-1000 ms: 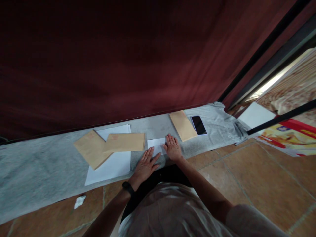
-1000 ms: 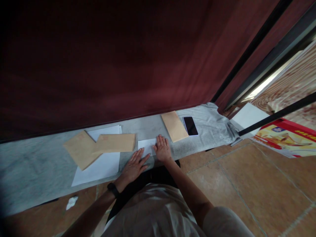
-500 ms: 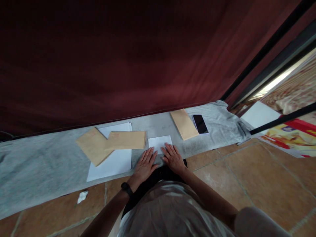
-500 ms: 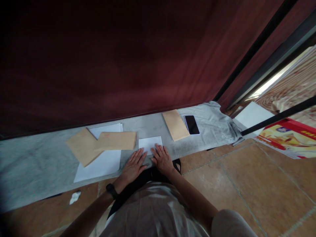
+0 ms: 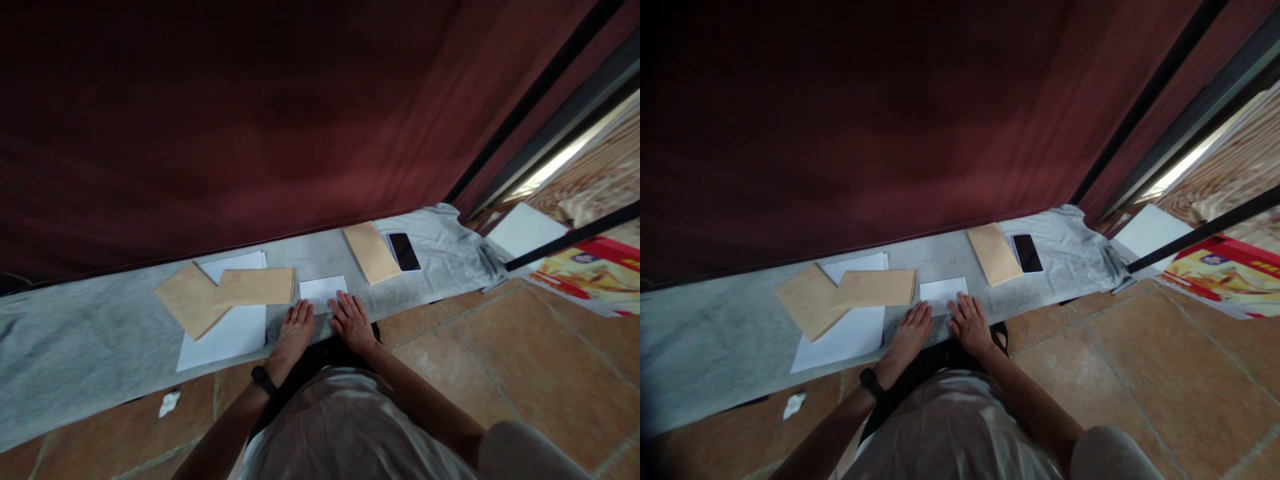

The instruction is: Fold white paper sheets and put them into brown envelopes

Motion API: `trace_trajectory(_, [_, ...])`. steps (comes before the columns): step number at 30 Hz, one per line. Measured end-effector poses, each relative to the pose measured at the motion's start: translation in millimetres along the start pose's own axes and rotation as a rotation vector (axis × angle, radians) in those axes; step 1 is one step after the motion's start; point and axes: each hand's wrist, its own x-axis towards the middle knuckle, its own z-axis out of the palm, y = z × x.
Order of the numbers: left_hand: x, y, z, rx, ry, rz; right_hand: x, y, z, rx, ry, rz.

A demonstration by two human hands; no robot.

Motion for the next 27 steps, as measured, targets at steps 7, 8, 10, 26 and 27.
trace_trajectory(7, [9.1,-6.3,-6.8,0.054,-0.106,0.055,-0.4,-0.6,1.3,0.008,0.024,0.007])
trace_trajectory(8, [10.5,-4.9,-8.6,0.058,-0.112,0.051,0.2,-0.7,1.1,0.013,0.026,0.009])
trace_trajectory(10, [13.5,-1.0,-12.8,0.07,-0.114,0.045,2.4,-0.9,0.2,0.026,0.027,0.015])
trace_trajectory(26, [46.2,4.0,-65.8,-0.941,0.272,-0.366,46.8,50.1,-40.9,0.674,0.188,0.323])
trace_trajectory(27, [49.3,3.2,-61.3,-1.071,0.276,-0.405,49.7,51.5,-42.0,0.703,0.185,0.351])
